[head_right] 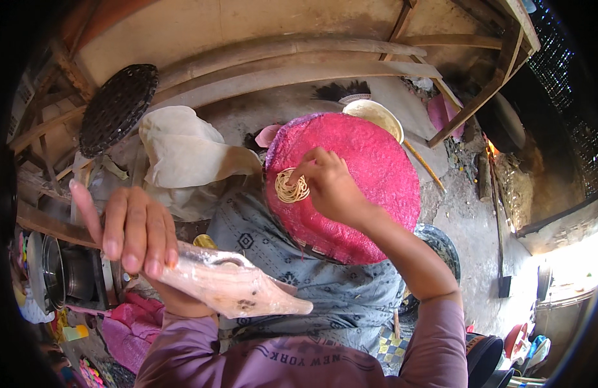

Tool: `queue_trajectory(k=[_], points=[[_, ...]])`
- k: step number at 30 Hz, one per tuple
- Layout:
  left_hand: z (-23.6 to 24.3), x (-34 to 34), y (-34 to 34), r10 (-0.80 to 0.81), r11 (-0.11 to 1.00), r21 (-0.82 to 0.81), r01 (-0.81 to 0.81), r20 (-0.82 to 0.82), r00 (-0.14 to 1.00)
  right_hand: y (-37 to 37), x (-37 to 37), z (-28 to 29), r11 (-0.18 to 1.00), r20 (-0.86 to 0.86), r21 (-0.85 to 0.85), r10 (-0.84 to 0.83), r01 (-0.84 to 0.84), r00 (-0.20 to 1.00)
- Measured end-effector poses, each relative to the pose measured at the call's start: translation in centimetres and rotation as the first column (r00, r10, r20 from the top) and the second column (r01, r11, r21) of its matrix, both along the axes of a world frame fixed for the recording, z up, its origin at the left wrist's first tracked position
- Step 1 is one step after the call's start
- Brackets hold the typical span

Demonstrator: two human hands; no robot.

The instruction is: The person kneads dough in a large bowl, adds water, and uses a wooden noodle press to extrude dough into spiral shapes onto a purple tray. They repeatedly fill the press, push the dough through, and arrange the resulting noodle spirals on the tray.

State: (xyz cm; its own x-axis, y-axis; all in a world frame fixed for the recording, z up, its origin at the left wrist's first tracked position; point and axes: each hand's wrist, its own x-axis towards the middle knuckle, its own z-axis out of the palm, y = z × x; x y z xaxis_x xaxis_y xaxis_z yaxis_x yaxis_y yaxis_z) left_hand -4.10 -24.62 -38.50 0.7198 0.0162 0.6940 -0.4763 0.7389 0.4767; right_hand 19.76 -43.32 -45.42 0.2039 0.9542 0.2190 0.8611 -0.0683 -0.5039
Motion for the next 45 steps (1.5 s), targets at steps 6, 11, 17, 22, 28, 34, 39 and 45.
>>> queue_trajectory(k=[6, 11, 17, 22, 28, 34, 39, 45], points=[[2.4, 7.9, 3.6, 0.042, 0.988, -0.153, -0.014, 0.185, 0.982, -4.5, 1.5, 7.0, 0.855, -0.914, -0.188, 0.028, -0.483, 0.404], [0.5, 20.4, 5.7, 0.278, 0.887, -0.342, -0.311, -0.145, 0.95, -4.4, 5.5, 10.4, 0.942, -0.856, -0.322, -0.248, -0.093, 0.453], [-7.5, 27.6, 7.0, -0.025, 0.713, -0.672, -0.199, -0.308, 0.951, -2.1, 8.3, 9.7, 0.792, -0.556, -0.604, -0.497, 0.088, 0.666], [-6.9, 27.3, 8.8, 0.029, 0.791, -0.598, -0.131, -0.177, 0.984, -1.0, 7.7, 9.2, 0.825, -0.521, -0.548, -0.466, 0.138, 0.715], [-5.9, 27.4, 6.8, 0.013, 0.74, -0.65, -0.171, -0.24, 0.971, -2.4, 8.2, 11.7, 0.791, -0.503, -0.595, -0.503, 0.14, 0.703], [-4.2, 26.8, 7.9, 0.135, 0.801, -0.543, -0.251, -0.246, 0.96, -1.0, 7.8, 10.7, 0.807, -0.454, -0.558, -0.494, 0.196, 0.741], [-5.6, 25.9, 6.2, 0.078, 0.735, -0.622, -0.272, -0.321, 0.944, -3.0, 7.7, 11.0, 0.801, -0.487, -0.576, -0.494, 0.161, 0.72], [-7.5, 28.0, 7.1, 0.008, 0.75, -0.646, -0.14, -0.203, 0.979, -2.2, 8.9, 9.7, 0.814, -0.345, -0.511, -0.489, 0.277, 0.801]])
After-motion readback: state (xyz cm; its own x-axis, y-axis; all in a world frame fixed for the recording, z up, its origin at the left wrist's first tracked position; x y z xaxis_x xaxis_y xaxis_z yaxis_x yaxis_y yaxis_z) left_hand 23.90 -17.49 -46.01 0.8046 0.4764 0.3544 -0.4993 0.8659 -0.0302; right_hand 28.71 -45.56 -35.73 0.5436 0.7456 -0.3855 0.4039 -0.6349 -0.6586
